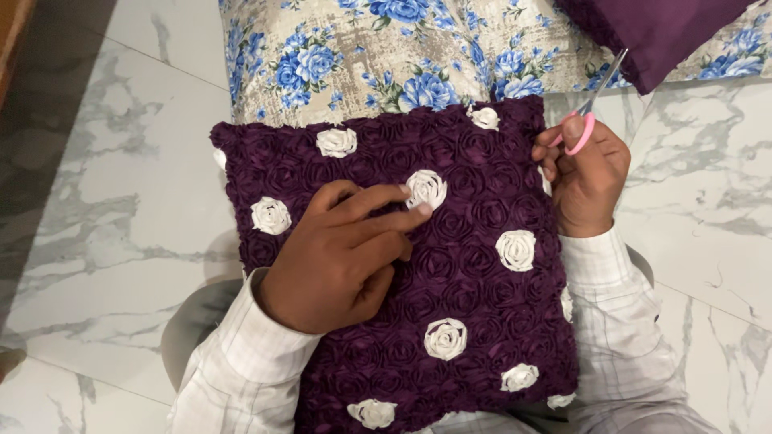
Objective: The person uses scissors to trim the edges and fabric of a purple floral-textured pillow, turning the pillow over to work on different sides while sitting on the floor.
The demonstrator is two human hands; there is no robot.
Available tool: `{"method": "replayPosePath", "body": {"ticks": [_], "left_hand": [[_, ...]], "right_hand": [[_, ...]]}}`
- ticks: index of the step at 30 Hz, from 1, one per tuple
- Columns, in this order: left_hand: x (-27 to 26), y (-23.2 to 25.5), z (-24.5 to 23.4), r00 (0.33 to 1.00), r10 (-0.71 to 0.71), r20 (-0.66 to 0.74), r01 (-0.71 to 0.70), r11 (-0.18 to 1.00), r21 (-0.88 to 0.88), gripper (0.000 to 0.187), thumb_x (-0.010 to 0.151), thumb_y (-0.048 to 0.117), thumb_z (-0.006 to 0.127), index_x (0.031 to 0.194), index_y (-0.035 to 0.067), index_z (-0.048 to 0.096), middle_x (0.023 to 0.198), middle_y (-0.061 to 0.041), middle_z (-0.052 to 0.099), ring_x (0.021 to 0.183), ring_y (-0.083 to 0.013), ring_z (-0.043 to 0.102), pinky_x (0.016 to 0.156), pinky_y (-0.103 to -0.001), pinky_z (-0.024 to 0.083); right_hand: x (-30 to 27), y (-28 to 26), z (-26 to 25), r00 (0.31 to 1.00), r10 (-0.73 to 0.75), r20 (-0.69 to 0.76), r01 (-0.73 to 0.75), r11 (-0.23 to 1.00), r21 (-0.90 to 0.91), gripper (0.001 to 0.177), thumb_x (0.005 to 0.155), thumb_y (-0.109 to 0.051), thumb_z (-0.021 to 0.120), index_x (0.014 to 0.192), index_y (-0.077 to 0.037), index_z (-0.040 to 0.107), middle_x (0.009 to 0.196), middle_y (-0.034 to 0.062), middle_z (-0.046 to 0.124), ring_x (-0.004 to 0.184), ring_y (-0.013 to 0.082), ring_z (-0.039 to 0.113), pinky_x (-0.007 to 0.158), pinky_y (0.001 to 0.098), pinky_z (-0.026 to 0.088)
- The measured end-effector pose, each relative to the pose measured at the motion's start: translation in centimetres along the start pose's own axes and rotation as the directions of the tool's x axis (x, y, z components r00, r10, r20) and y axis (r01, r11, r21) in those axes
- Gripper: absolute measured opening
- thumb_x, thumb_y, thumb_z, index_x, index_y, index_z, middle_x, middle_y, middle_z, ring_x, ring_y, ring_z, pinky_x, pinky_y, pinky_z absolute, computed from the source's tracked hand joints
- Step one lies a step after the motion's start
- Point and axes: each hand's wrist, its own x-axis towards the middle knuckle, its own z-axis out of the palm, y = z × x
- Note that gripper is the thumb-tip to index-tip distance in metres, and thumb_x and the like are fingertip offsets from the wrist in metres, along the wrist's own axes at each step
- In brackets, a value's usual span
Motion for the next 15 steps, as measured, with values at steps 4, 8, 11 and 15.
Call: {"method": "replayPosePath", "body": {"ticks": [4,8,11,15], "left_hand": [[0.1,0.2,0.1,1.0,0.003,0.02,-0.002,0.999,-0.052,0.02,0.075,-0.003,0.073,0.093,0.006,0.069,0.117,-0.008,0.075,0.12,-0.0279,0.064,0.097,-0.049,0.045],[0.3,0.8,0.4,0.999,-0.012,0.044,0.018,0.991,-0.133,0.016,0.072,-0.003,0.073,0.084,0.006,0.068,0.103,-0.007,0.077,0.105,-0.0242,0.068,0.093,-0.047,0.046],[0.3,0.9,0.5,0.999,-0.015,0.05,0.022,0.989,-0.143,0.013,0.072,-0.003,0.074,0.08,0.006,0.069,0.096,-0.005,0.077,0.099,-0.0216,0.069,0.091,-0.044,0.046],[0.4,1.1,0.4,0.999,-0.015,0.038,0.02,0.99,-0.142,0.012,0.072,-0.004,0.073,0.077,0.006,0.07,0.093,-0.004,0.078,0.099,-0.0208,0.068,0.091,-0.042,0.047]], "right_hand": [[0.0,-0.1,0.1,1.0,-0.007,0.007,0.007,1.0,-0.023,0.03,0.109,-0.028,0.068,0.099,0.0,0.066,0.091,0.0134,0.07,0.073,0.0166,0.064,0.058,0.0245,0.043],[-0.2,-0.2,0.1,1.0,-0.009,0.005,0.009,0.999,-0.033,0.03,0.109,-0.029,0.069,0.098,0.0,0.066,0.091,0.013,0.069,0.073,0.0163,0.064,0.058,0.024,0.042],[-0.3,-0.1,-0.1,1.0,-0.027,0.011,0.027,0.999,-0.023,0.029,0.11,-0.028,0.067,0.101,0.0,0.066,0.093,0.0129,0.069,0.074,0.0169,0.064,0.058,0.0249,0.042],[-0.8,0.2,-0.3,0.97,-0.241,0.011,0.241,0.97,0.023,0.03,0.112,-0.028,0.063,0.1,-0.001,0.065,0.083,0.0148,0.067,0.058,0.015,0.057,0.047,0.0239,0.038]]}}
